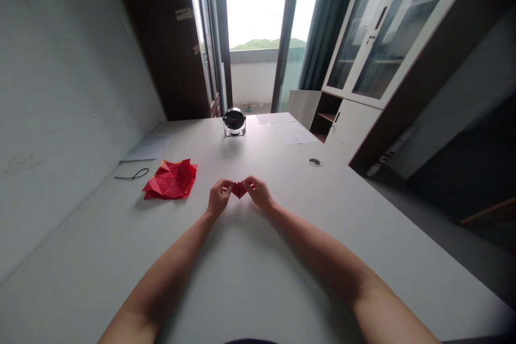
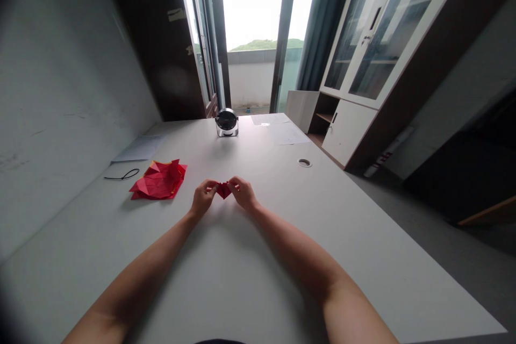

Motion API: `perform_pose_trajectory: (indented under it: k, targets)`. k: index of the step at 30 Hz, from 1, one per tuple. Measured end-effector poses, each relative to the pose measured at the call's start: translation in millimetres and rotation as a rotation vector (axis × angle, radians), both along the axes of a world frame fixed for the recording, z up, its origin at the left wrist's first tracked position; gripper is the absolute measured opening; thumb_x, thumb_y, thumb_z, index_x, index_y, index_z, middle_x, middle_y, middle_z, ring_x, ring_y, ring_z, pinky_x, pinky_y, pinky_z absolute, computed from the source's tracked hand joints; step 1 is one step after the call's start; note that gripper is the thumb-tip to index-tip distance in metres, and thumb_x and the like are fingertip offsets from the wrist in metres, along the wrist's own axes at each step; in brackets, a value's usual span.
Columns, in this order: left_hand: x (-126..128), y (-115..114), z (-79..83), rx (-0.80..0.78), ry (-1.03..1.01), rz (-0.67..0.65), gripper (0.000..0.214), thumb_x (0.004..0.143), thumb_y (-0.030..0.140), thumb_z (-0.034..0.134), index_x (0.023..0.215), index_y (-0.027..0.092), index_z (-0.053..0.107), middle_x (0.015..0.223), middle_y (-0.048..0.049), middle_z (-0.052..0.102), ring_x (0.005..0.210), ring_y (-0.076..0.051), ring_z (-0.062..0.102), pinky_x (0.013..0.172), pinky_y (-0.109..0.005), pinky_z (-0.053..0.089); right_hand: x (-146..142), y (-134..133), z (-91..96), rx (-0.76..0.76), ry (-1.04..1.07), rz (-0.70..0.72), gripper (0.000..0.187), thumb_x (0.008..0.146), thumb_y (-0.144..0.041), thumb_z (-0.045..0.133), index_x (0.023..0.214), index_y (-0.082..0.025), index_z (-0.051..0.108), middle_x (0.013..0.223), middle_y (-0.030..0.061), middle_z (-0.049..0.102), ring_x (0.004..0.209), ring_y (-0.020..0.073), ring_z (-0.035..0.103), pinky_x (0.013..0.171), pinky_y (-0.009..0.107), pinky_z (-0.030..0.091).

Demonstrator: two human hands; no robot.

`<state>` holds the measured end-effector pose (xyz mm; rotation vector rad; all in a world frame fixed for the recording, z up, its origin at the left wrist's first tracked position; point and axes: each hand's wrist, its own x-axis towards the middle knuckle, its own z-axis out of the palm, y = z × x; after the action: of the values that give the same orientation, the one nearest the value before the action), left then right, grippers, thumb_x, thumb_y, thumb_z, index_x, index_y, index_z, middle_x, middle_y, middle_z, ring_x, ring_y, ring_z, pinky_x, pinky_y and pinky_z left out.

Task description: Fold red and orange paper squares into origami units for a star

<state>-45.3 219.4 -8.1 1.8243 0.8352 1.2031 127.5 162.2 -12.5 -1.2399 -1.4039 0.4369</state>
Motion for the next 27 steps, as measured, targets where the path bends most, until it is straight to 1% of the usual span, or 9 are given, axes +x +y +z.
perform_pose_trajectory:
  k: [3,7,13,16,19,21,23,25,27]
  targets:
    - [0,6,-5.7,-0.064,-0.05,0.05,0.017,0.086,0.034,0.063,0.088,0.019,0.068,0.084,-0.0057,0.07,0.077,-0.018,0.064,0.069,-0.029,0.047,1,2,-0.8,-0.008,0.004,-0.051,0.019,0.089,-0.035,0.056,0.081,-0.019,0.063,0.079,0.004,0.069,0.072,0.017,0.063,0.068,0.029,0.05]
    - [1,14,-11.7,-0.157,-0.16,0.084,0.019,0.087,0.036,0.061,0.09,0.018,0.065,0.08,-0.0043,0.067,0.071,-0.016,0.061,0.066,-0.027,0.046,1,2,-0.9,-0.048,0.035,-0.059,0.014,0.085,-0.031,0.055,0.08,-0.018,0.061,0.076,0.0026,0.067,0.067,0.0153,0.061,0.065,0.027,0.049]
    - [-1,21,-16.6,-0.307,-0.326,0.12,0.015,0.089,0.034,0.057,0.09,0.02,0.057,0.064,0.0034,0.052,0.052,-0.01,0.046,0.055,-0.023,0.04,3,-1,-0.7,-0.082,0.009,-0.081,0.005,0.076,-0.02,0.053,0.073,-0.019,0.056,0.066,-0.0023,0.059,0.06,0.0128,0.053,0.059,0.023,0.042]
    - [-1,22,-17.4,-0.373,-0.41,0.081,0.016,0.089,0.036,0.057,0.092,0.02,0.054,0.072,0.0012,0.057,0.057,-0.01,0.053,0.06,-0.025,0.047,3,-1,-2.2,-0.11,-0.05,-0.105,0.005,0.075,-0.02,0.052,0.071,-0.02,0.054,0.062,-0.0039,0.055,0.058,0.0124,0.05,0.057,0.022,0.038]
    - [-1,22,-16.6,-0.409,-0.442,0.065,0.02,0.088,0.038,0.058,0.095,0.02,0.053,0.084,-0.0015,0.062,0.066,-0.012,0.06,0.066,-0.028,0.052,4,-1,-4.3,-0.182,-0.158,-0.126,0.005,0.076,-0.02,0.052,0.071,-0.02,0.055,0.061,-0.0045,0.054,0.057,0.0123,0.05,0.055,0.023,0.036]
    - [-1,22,-15.7,-0.392,-0.422,0.079,0.021,0.088,0.038,0.059,0.095,0.02,0.053,0.084,-0.0012,0.062,0.067,-0.012,0.06,0.065,-0.028,0.053,3,-2,-4.6,-0.197,-0.253,-0.145,0.005,0.076,-0.019,0.054,0.076,-0.021,0.058,0.066,-0.0036,0.059,0.058,0.0128,0.051,0.058,0.023,0.038]
    - [0,21,-14.7,-0.352,-0.383,0.07,0.021,0.088,0.039,0.059,0.094,0.019,0.053,0.083,-0.0012,0.062,0.067,-0.012,0.062,0.066,-0.029,0.055,1,-4,-3.8,-0.163,-0.347,-0.162,0.014,0.077,-0.018,0.058,0.089,-0.023,0.063,0.078,-0.0015,0.066,0.064,0.0144,0.055,0.064,0.025,0.041]
    - [1,18,-13.5,-0.316,-0.344,0.023,0.022,0.088,0.039,0.059,0.093,0.018,0.053,0.083,-0.0019,0.062,0.068,-0.013,0.064,0.067,-0.031,0.057,-1,-6,-2.5,-0.117,-0.431,-0.151,0.025,0.08,-0.02,0.061,0.104,-0.025,0.064,0.092,0.0014,0.07,0.075,0.0169,0.06,0.071,0.027,0.043]
    - [3,15,-11.8,-0.297,-0.318,-0.035,0.024,0.087,0.039,0.06,0.094,0.018,0.053,0.082,-0.0022,0.063,0.067,-0.014,0.065,0.068,-0.034,0.058,-3,-7,-1.9,-0.097,-0.505,-0.131,0.025,0.085,-0.024,0.063,0.11,-0.026,0.065,0.099,0.0039,0.071,0.084,0.0189,0.061,0.076,0.028,0.044]
